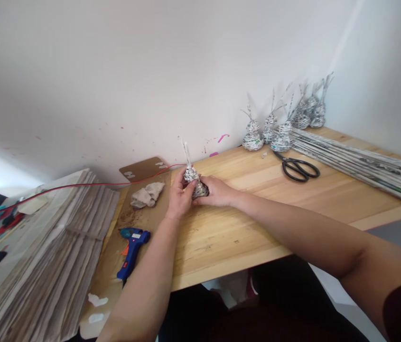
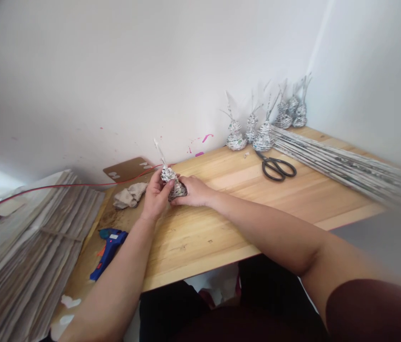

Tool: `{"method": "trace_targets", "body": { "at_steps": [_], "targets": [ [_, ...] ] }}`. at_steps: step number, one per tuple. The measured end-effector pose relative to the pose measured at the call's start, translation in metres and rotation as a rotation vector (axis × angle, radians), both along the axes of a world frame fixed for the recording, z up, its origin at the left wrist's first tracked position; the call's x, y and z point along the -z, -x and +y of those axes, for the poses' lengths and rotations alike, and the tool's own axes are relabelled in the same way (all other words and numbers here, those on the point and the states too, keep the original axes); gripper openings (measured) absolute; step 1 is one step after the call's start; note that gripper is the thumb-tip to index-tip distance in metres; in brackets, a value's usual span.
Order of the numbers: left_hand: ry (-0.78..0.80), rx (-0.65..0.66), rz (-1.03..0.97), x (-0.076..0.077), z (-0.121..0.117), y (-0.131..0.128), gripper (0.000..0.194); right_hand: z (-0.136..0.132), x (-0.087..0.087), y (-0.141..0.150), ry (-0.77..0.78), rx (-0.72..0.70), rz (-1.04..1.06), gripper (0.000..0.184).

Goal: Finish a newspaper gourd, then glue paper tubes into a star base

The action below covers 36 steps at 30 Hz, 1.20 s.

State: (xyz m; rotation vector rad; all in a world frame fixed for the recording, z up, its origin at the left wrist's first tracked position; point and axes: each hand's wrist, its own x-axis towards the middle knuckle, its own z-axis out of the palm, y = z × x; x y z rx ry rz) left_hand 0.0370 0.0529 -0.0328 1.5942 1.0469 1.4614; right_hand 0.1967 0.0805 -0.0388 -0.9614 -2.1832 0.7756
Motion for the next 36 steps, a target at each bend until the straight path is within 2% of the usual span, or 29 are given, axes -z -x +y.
{"method": "trace_targets", "body": {
  "at_steps": [2,5,9,12,18,21,24,27,29,31,33,36],
  "targets": [
    [-0.011,-0.003,0.019,-0.001,0.000,0.001,0.064,0.000,0.000,0.000,-0.010,0.022,0.012,0.062],
    [-0.003,-0.082,0.116,-0.003,0.000,0.002,0.070,0.000,0.000,0.001,-0.029,0.112,0.003,0.062],
    [0.105,-0.147,0.207,-0.002,-0.001,0.002,0.047,0.002,-0.001,0.001,-0.081,0.193,-0.063,0.075],
    [0.116,-0.109,0.161,0.001,0.001,0.001,0.040,0.004,-0.001,-0.001,-0.057,0.138,-0.055,0.073],
    [0.045,0.018,0.062,0.005,0.005,0.003,0.045,0.010,-0.003,-0.011,0.114,-0.034,0.076,0.070],
    [0.023,0.067,-0.021,0.004,0.006,0.003,0.055,0.011,-0.002,-0.012,0.148,-0.007,0.113,0.057],
    [0.019,0.008,-0.103,0.005,0.008,0.005,0.063,0.011,-0.002,-0.012,0.172,0.053,0.101,0.049],
    [0.072,-0.115,-0.123,0.006,0.011,0.008,0.059,0.012,-0.004,-0.013,0.087,0.138,0.111,0.051],
    [0.157,-0.163,-0.092,0.008,0.013,0.010,0.056,0.012,-0.005,-0.014,0.041,0.214,0.111,0.053],
    [0.218,-0.153,-0.026,0.010,0.013,0.010,0.057,0.011,-0.006,-0.014,0.036,0.248,0.087,0.055],
    [0.211,-0.121,0.067,0.010,0.012,0.009,0.056,0.011,-0.007,-0.015,0.033,0.234,0.042,0.053],
    [0.156,-0.087,0.200,0.007,0.008,0.006,0.052,0.012,-0.006,-0.015,0.075,0.140,0.064,0.051]
  ]
}}
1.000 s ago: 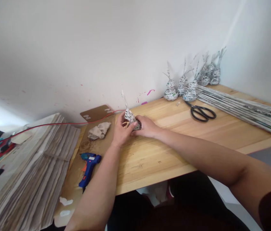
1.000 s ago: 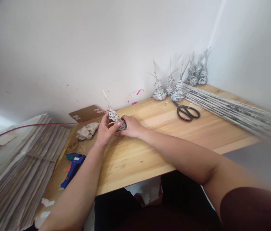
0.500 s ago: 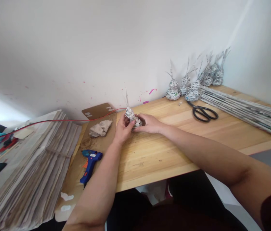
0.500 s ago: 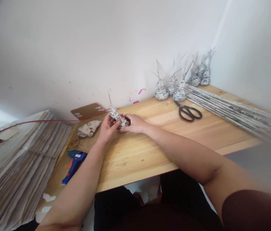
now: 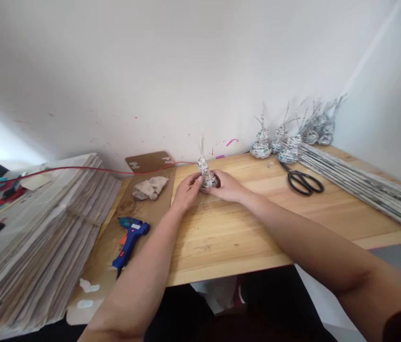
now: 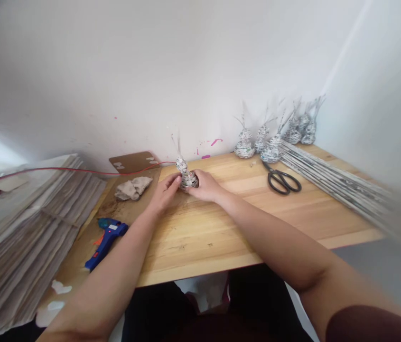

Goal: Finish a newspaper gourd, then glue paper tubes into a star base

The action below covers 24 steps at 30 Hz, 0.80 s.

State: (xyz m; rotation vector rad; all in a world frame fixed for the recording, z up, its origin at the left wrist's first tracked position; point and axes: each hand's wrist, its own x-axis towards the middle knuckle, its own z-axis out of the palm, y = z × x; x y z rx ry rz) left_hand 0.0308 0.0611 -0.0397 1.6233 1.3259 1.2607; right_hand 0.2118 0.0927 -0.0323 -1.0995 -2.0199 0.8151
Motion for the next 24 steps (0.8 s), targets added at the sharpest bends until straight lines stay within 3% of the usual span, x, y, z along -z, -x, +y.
{"method": "trace_targets", "body": {
  "at_steps": [5,9,13,18,24],
  "targets": [
    [-0.021,0.018,0.068,-0.005,-0.005,-0.004,0.054,0.006,0.002,-0.003,0.235,-0.055,0.182,0.050],
    [-0.014,0.058,0.080,-0.004,-0.007,-0.006,0.059,0.003,-0.005,-0.005,0.078,-0.004,0.181,0.029],
    [0.006,0.130,0.030,-0.002,-0.007,-0.007,0.068,-0.001,-0.011,-0.006,-0.032,0.029,0.242,0.031],
    [-0.003,0.220,0.001,-0.002,-0.007,-0.007,0.069,0.003,-0.009,-0.005,0.045,-0.002,0.348,0.034],
    [-0.011,0.234,0.031,-0.002,-0.009,-0.008,0.072,0.006,0.000,0.000,0.149,-0.007,0.423,0.037]
  ]
}}
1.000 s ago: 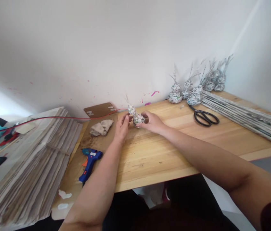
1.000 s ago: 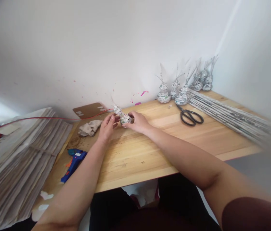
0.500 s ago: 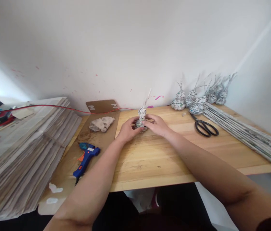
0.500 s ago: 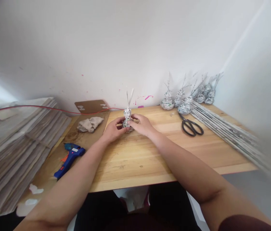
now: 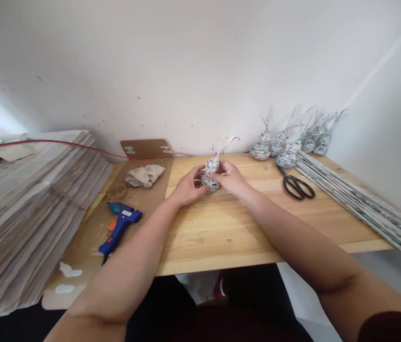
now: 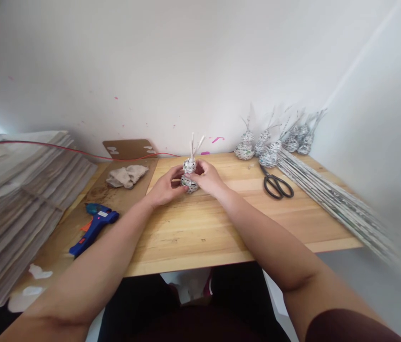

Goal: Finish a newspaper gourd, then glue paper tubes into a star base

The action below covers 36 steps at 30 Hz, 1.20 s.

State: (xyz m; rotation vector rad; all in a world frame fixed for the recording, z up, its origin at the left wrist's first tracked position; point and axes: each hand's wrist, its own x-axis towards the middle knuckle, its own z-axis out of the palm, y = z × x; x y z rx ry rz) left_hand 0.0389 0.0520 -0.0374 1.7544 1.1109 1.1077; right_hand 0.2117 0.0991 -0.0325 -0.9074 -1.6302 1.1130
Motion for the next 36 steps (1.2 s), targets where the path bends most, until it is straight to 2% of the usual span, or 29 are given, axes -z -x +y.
{"method": "trace_targets", "body": {
  "at_steps": [3,6,11,15,18,23,26,29,32,36],
  "targets": [
    [-0.063,-0.017,0.085,0.003,-0.001,-0.003,0.072,-0.001,0.000,0.001,0.017,0.010,-0.016,0.037],
    [-0.098,-0.044,0.146,0.007,0.000,-0.004,0.070,-0.004,-0.009,-0.003,-0.032,0.004,-0.097,0.036],
    [-0.050,-0.011,0.068,0.009,0.001,-0.004,0.084,-0.006,-0.024,-0.011,-0.162,0.041,-0.108,0.043],
    [-0.031,0.058,0.021,0.007,0.001,-0.004,0.081,-0.004,-0.018,-0.008,-0.128,-0.018,-0.126,0.038],
    [-0.043,0.082,0.002,0.007,0.001,-0.003,0.079,-0.005,-0.012,-0.005,-0.126,0.004,-0.159,0.033],
    [-0.037,0.081,0.017,0.007,0.000,-0.003,0.081,-0.006,-0.018,-0.011,-0.085,-0.038,-0.111,0.041],
    [-0.047,0.065,0.035,0.006,0.001,-0.002,0.079,-0.008,-0.022,-0.016,-0.112,-0.094,-0.185,0.050],
    [-0.089,0.006,0.111,0.006,0.002,0.000,0.069,-0.011,-0.018,-0.015,-0.153,-0.152,-0.370,0.048],
    [-0.114,-0.019,0.187,0.006,0.002,0.002,0.053,-0.016,-0.012,-0.007,-0.219,-0.107,-0.500,0.052],
    [-0.147,-0.021,0.227,0.006,0.002,0.001,0.047,-0.022,-0.007,0.001,-0.296,0.017,-0.573,0.059]
  ]
}}
